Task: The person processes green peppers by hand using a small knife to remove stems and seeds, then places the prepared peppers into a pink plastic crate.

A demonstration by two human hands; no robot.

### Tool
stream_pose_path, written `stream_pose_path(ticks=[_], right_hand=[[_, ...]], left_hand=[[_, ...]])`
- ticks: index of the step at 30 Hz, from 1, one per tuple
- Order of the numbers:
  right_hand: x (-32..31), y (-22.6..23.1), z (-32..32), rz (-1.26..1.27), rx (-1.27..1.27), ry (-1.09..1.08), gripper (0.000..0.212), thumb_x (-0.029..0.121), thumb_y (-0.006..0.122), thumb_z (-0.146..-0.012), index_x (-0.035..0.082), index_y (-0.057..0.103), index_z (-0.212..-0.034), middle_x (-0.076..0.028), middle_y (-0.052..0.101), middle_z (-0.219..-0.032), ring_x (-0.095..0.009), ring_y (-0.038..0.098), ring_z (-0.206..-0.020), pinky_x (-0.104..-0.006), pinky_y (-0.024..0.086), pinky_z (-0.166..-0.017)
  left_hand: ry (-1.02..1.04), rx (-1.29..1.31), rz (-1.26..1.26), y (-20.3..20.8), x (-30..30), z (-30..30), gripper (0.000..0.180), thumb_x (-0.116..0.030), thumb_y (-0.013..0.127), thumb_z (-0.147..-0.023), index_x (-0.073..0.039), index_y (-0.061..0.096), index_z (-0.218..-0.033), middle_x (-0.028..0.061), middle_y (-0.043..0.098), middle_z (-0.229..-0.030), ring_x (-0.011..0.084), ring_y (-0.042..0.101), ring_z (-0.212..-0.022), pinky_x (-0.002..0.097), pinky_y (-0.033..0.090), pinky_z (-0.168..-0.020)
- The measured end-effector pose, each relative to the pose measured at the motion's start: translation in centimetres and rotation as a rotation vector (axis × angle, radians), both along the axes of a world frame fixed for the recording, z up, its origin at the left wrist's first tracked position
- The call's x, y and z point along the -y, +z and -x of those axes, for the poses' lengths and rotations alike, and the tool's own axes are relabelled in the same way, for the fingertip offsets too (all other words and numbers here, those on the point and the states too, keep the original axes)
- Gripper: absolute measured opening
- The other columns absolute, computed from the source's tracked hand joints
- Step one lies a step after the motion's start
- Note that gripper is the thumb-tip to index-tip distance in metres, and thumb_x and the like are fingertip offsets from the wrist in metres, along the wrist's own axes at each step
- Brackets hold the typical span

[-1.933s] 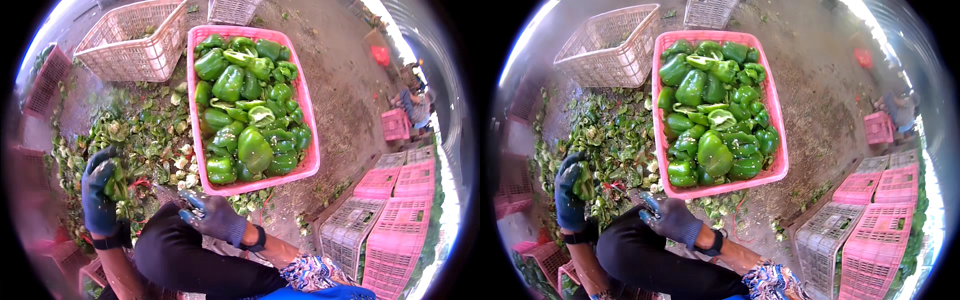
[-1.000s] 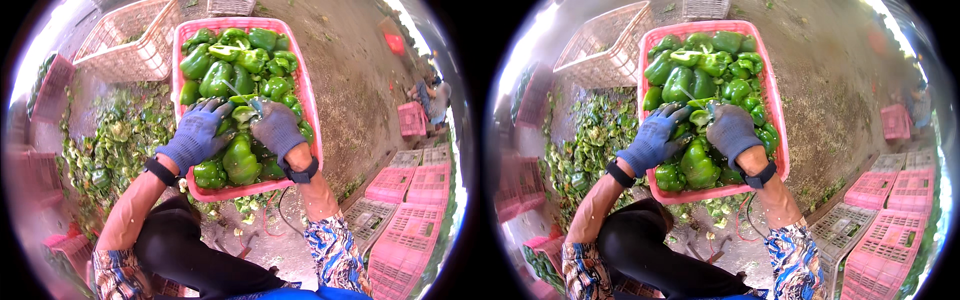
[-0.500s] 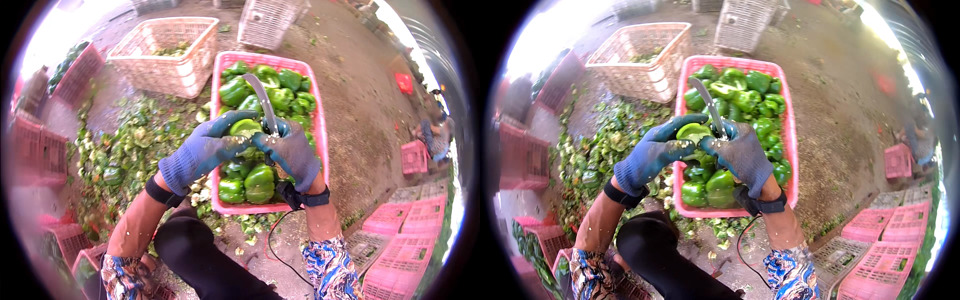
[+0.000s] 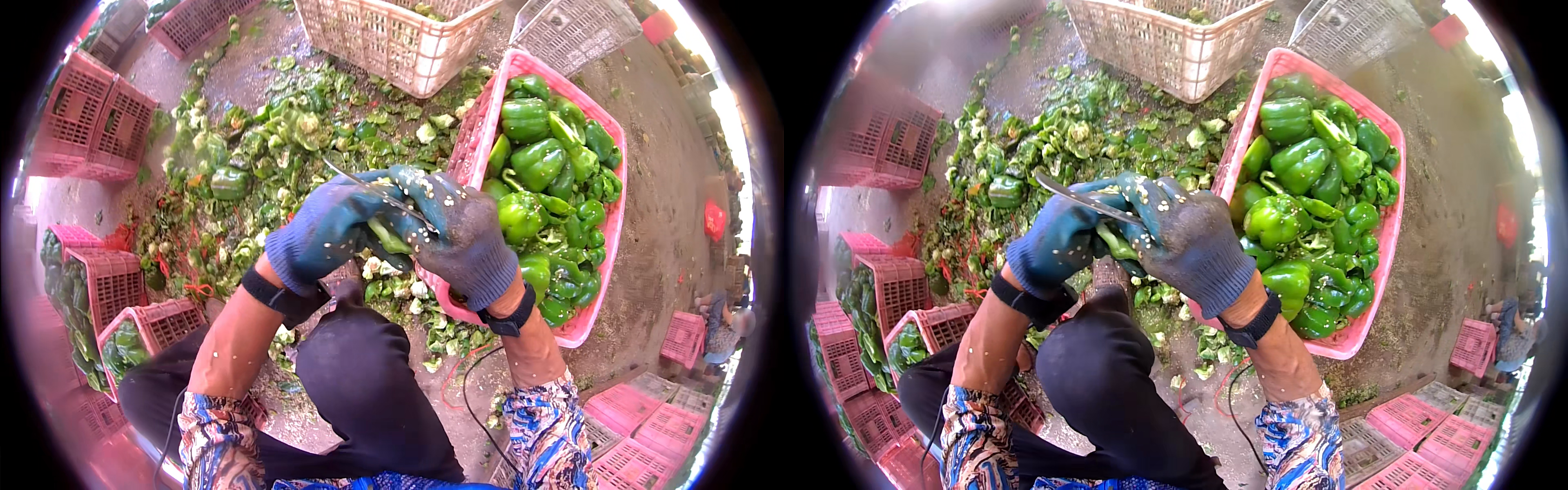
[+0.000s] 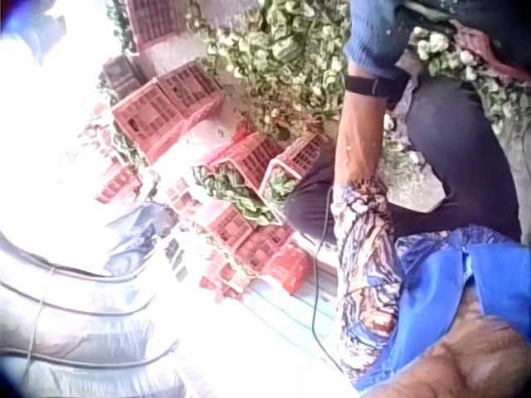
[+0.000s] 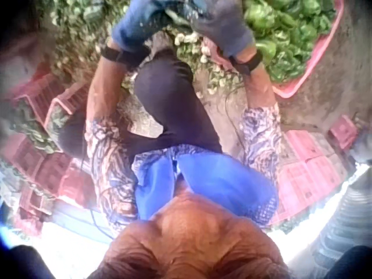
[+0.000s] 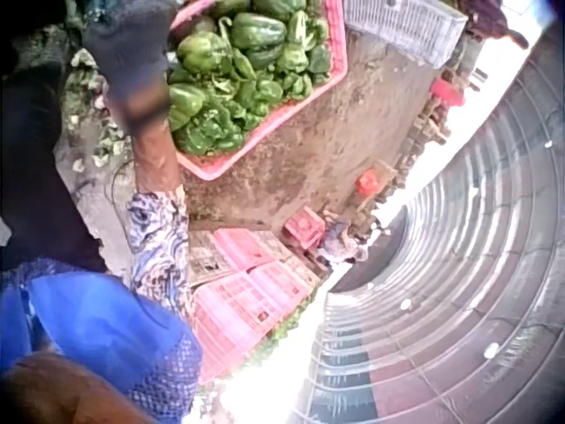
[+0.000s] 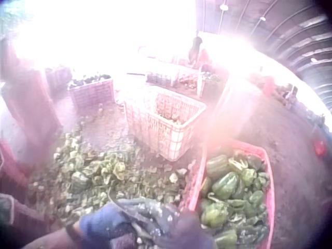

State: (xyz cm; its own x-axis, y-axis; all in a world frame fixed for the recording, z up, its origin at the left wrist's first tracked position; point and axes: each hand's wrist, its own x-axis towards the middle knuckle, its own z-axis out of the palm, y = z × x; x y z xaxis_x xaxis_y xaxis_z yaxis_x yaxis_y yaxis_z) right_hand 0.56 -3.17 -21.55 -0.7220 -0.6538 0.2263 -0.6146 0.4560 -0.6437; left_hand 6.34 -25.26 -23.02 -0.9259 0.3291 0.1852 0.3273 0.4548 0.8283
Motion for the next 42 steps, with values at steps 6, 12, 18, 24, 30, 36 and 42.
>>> stream_pose_path(ticks=[6,12,18,24,30,36,42], right_hand=[[1.4,-3.2,2.3,0.068,-0.244,0.004,0.034,0.015,0.077,-0.085,0.005,0.070,-0.117,-0.018,0.071,-0.090,-0.037,0.070,-0.072,-0.0464,0.055,-0.061],[9.2,-7.1,4.2,-0.026,-0.417,-0.266,0.015,0.016,0.067,-0.084,0.003,0.071,-0.077,-0.021,0.069,-0.071,-0.039,0.071,-0.068,-0.0488,0.058,-0.063],[3.1,-1.8,0.7,0.457,0.896,-0.041,0.050,0.042,0.062,-0.111,-0.005,0.076,-0.106,-0.015,0.076,-0.085,-0.019,0.073,-0.080,-0.0389,0.058,-0.070],[-5.7,0.4,-2.7,0.843,1.135,-0.290,0.035,0.041,0.071,-0.105,0.006,0.076,-0.109,-0.002,0.067,-0.080,-0.008,0.065,-0.074,-0.0249,0.054,-0.067],[-16.0,2.5,-2.7,0.534,0.568,-0.843,0.036,0.030,0.063,-0.105,0.001,0.075,-0.122,-0.008,0.074,-0.110,-0.017,0.070,-0.104,-0.0310,0.054,-0.097],[-19.7,-3.6,2.5,0.313,0.668,-0.803,0.032,0.015,0.079,-0.098,0.006,0.076,-0.128,0.008,0.067,-0.080,0.000,0.052,-0.055,-0.0192,0.041,-0.048],[-20.0,-3.5,2.8,-0.035,0.486,-0.806,0.036,0.024,0.082,-0.098,0.011,0.079,-0.131,0.005,0.073,-0.093,-0.002,0.057,-0.070,-0.0202,0.048,-0.059]], left_hand=[[0.087,-0.151,-0.067,-1.9,0.1,0.2,0.034,-0.014,0.063,-0.102,0.004,0.072,-0.129,0.0170,0.076,-0.125,0.0258,0.075,-0.107,0.0370,0.060,-0.098],[0.502,0.520,-0.613,0.5,3.8,-2.8,0.045,-0.012,0.064,-0.097,0.008,0.065,-0.137,0.0140,0.075,-0.120,0.0208,0.074,-0.106,0.0330,0.061,-0.094],[0.267,0.090,-0.461,1.4,0.7,-0.5,0.056,-0.010,0.061,-0.091,0.006,0.061,-0.145,0.0175,0.066,-0.145,0.0270,0.065,-0.132,0.0405,0.051,-0.115],[-0.181,-0.272,0.289,5.8,-7.2,5.1,0.069,-0.012,0.071,-0.090,-0.001,0.053,-0.156,0.0228,0.061,-0.151,0.0397,0.058,-0.141,0.0477,0.043,-0.122],[-0.365,-0.281,0.242,5.6,-16.0,10.3,0.081,-0.011,0.081,-0.079,-0.008,0.053,-0.155,0.0200,0.064,-0.142,0.0420,0.064,-0.129,0.0487,0.051,-0.112],[0.008,0.097,-0.191,3.1,-7.0,9.8,0.064,-0.002,0.074,-0.094,-0.008,0.057,-0.156,0.0087,0.067,-0.148,0.0197,0.059,-0.139,0.0366,0.048,-0.118],[0.561,0.359,-0.384,-5.3,2.5,1.0,0.051,-0.006,0.067,-0.104,0.000,0.057,-0.154,0.0128,0.065,-0.150,0.0232,0.062,-0.137,0.0363,0.050,-0.116]])
